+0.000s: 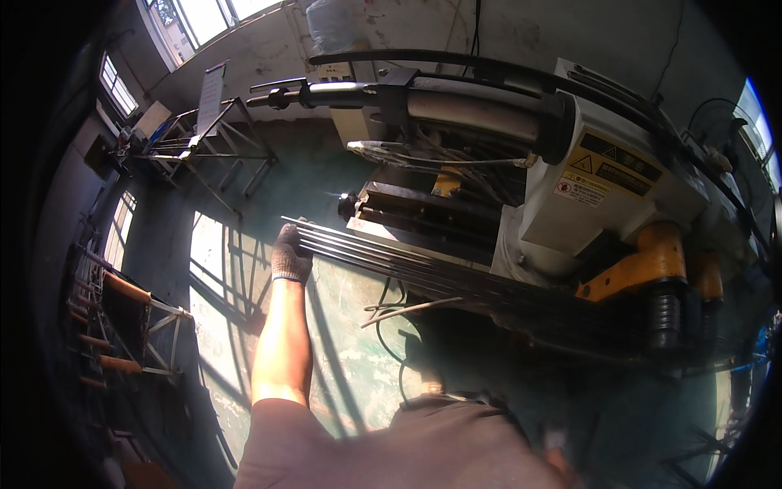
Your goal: The person repeatedly picks up bundles of long metal rods from a rack, feeds them into a yellow and white bending machine, and removes the bent rods. The process is repeated multiple times throughout the clip.
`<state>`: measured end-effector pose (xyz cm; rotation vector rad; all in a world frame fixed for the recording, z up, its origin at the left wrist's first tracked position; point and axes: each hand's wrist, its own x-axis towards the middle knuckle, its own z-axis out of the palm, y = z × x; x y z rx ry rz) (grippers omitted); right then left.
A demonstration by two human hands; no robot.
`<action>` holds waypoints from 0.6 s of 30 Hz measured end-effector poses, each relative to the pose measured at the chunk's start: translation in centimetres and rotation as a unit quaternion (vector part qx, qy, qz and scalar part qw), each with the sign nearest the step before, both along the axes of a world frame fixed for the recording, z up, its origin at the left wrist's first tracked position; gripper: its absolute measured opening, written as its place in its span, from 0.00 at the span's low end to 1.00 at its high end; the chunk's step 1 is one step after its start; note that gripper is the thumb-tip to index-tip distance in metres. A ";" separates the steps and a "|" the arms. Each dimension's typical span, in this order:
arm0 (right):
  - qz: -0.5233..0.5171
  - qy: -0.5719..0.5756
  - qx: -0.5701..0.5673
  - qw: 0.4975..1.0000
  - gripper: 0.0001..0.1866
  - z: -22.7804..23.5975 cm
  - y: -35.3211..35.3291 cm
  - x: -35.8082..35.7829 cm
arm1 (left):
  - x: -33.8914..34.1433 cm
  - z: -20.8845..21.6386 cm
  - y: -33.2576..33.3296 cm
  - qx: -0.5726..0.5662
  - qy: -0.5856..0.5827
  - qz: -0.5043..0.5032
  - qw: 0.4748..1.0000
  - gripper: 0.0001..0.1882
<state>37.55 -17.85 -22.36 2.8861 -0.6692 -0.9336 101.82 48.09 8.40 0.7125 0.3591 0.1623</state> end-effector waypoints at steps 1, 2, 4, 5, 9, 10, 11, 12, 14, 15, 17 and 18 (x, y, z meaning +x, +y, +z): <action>-0.003 -0.028 0.029 0.999 0.20 0.3 0.6 0.2 | 0.4 0.0 0.7 0.004 -0.004 0.003 1.000 0.18; 0.001 -0.020 0.033 0.999 0.20 0.4 0.9 0.2 | 0.6 0.1 1.1 0.016 -0.012 0.009 1.000 0.21; 0.022 -0.025 0.030 0.999 0.20 -0.4 0.8 -0.2 | 0.6 0.3 1.4 0.036 -0.015 0.015 0.999 0.24; 0.040 -0.036 0.024 0.998 0.21 -1.2 0.5 -0.8 | 0.5 0.5 1.4 0.049 -0.020 0.021 0.998 0.26; -0.015 -0.056 0.111 0.992 0.21 -5.4 -1.4 -3.1 | -0.7 1.4 1.0 0.096 -0.058 -0.040 0.993 0.28; 0.009 -0.055 0.072 0.996 0.22 -6.2 -1.7 -3.6 | -1.1 1.7 1.0 0.104 -0.059 -0.064 0.991 0.27; 0.035 -0.053 0.033 0.997 0.22 -6.7 -2.1 -3.8 | -1.5 1.8 1.1 0.117 -0.047 -0.080 0.989 0.27; 0.060 -0.051 -0.007 0.997 0.23 -7.0 -2.2 -3.9 | -1.8 1.9 1.2 0.129 -0.034 -0.096 0.986 0.26; 0.042 -0.012 0.005 0.999 0.23 -6.7 -2.4 -3.2 | -2.4 1.9 1.5 0.129 -0.029 -0.105 0.986 0.22; 0.029 -0.029 -0.020 0.999 0.23 -6.1 -2.4 -2.5 | -2.5 1.7 1.7 0.105 -0.042 -0.107 0.988 0.21; 0.025 0.034 0.016 0.999 0.23 -4.4 -2.0 -0.9 | -2.5 1.2 1.8 0.055 -0.070 -0.104 0.991 0.22; 0.019 0.051 0.018 0.998 0.23 -3.5 -1.8 -0.1 | -2.3 0.8 1.8 0.029 -0.084 -0.099 0.991 0.23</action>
